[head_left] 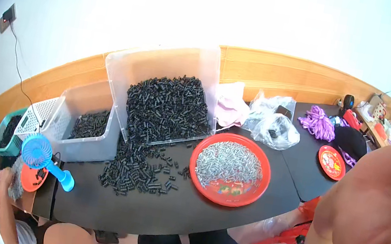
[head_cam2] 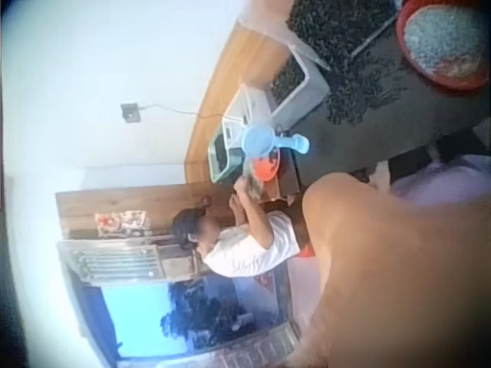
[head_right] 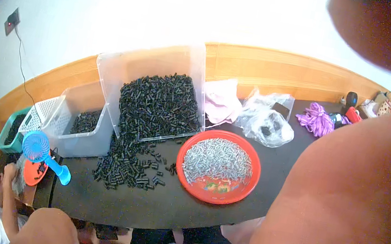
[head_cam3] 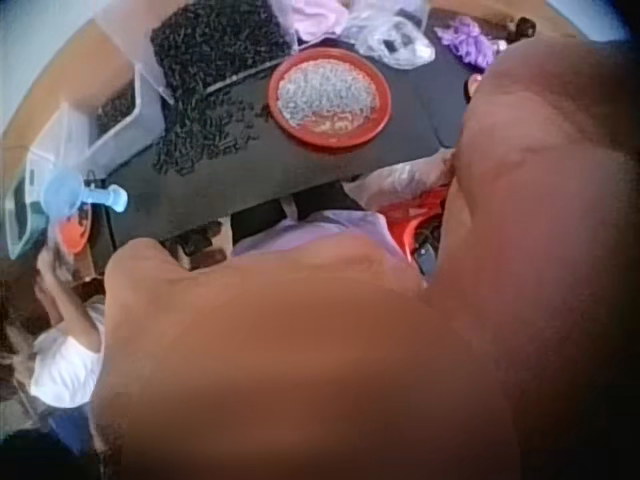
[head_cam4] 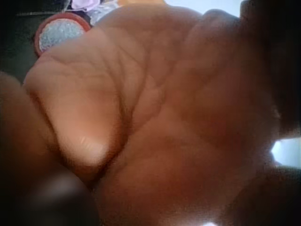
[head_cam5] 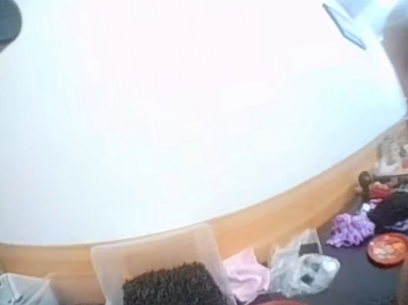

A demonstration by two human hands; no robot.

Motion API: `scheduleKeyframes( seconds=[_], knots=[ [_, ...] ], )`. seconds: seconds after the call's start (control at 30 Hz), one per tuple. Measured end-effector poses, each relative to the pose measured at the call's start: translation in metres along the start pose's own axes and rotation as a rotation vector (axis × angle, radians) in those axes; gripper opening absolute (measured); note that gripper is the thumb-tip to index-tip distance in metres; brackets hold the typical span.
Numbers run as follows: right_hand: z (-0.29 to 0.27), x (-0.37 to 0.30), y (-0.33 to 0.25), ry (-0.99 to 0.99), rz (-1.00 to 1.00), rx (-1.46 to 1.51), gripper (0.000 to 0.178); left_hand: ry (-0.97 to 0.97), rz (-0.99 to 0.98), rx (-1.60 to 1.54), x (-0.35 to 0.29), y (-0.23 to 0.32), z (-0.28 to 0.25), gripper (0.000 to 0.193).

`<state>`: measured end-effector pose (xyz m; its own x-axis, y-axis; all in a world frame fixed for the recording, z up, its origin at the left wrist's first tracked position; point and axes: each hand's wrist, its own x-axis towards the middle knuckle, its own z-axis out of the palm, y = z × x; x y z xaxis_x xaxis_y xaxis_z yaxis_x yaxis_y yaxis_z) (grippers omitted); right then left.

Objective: The person assembles components by picking small metal pins from a plate, taking black plastic pieces, and inserting the pins into the plastic pieces by hand.

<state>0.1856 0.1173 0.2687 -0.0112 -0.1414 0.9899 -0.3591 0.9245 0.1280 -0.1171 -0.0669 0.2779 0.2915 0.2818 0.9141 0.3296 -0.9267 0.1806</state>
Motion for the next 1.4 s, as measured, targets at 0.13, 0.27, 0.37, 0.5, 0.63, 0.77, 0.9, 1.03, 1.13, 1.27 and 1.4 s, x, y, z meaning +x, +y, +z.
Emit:
scheduleKeyframes(
  seconds=[0.13, 0.27, 0.37, 0.5, 0.63, 0.77, 0.9, 1.03, 1.13, 1.27, 1.4],
  knots=[
    [-0.028, 0.005, 0.002, 0.068, 0.031, -0.065, 0.031, -0.078, -0.043, -0.041, 0.014, 0.012, -0.013, 0.035],
    [-0.008, -0.003, 0.0, 0.065, 0.055, -0.051, 0.03, -0.063, -0.102, -0.031, 0.012, 0.024, -0.006, 0.036],
    [-0.002, -0.013, -0.011, 0.032, 0.101, -0.027, 0.03, -0.021, -0.173, -0.034, -0.001, 0.037, 0.007, 0.037],
    [0.018, -0.027, 0.003, -0.043, 0.225, -0.028, 0.03, 0.054, -0.309, -0.102, -0.033, 0.037, 0.036, 0.038],
    [0.015, -0.065, -0.006, -0.097, 0.39, -0.018, 0.029, 0.107, -0.489, -0.173, -0.066, 0.059, 0.057, 0.039],
    [0.016, -0.077, 0.001, -0.099, 0.426, -0.067, 0.029, 0.151, -0.823, 0.113, -0.08, 0.008, 0.091, 0.021],
    [0.018, -0.092, -0.012, -0.083, 0.564, -0.034, 0.029, -0.232, -0.82, 0.489, -0.143, -0.054, 0.114, 0.011],
    [0.005, -0.098, -0.011, -0.089, 0.571, -0.056, 0.029, -0.262, -0.745, 0.543, -0.155, -0.086, 0.14, 0.007],
    [0.006, -0.118, 0.021, -0.327, 0.591, -0.16, 0.025, -0.283, -0.645, 0.655, -0.145, -0.105, 0.153, 0.007],
    [0.055, -0.2, 0.062, -0.777, 0.448, -0.403, 0.027, -0.39, -0.588, 0.811, -0.14, -0.14, 0.164, 0.01],
    [0.056, -0.229, 0.07, -1.019, 0.343, -0.404, 0.03, -0.356, -0.669, 0.742, -0.151, -0.148, 0.17, 0.013]
  ],
)
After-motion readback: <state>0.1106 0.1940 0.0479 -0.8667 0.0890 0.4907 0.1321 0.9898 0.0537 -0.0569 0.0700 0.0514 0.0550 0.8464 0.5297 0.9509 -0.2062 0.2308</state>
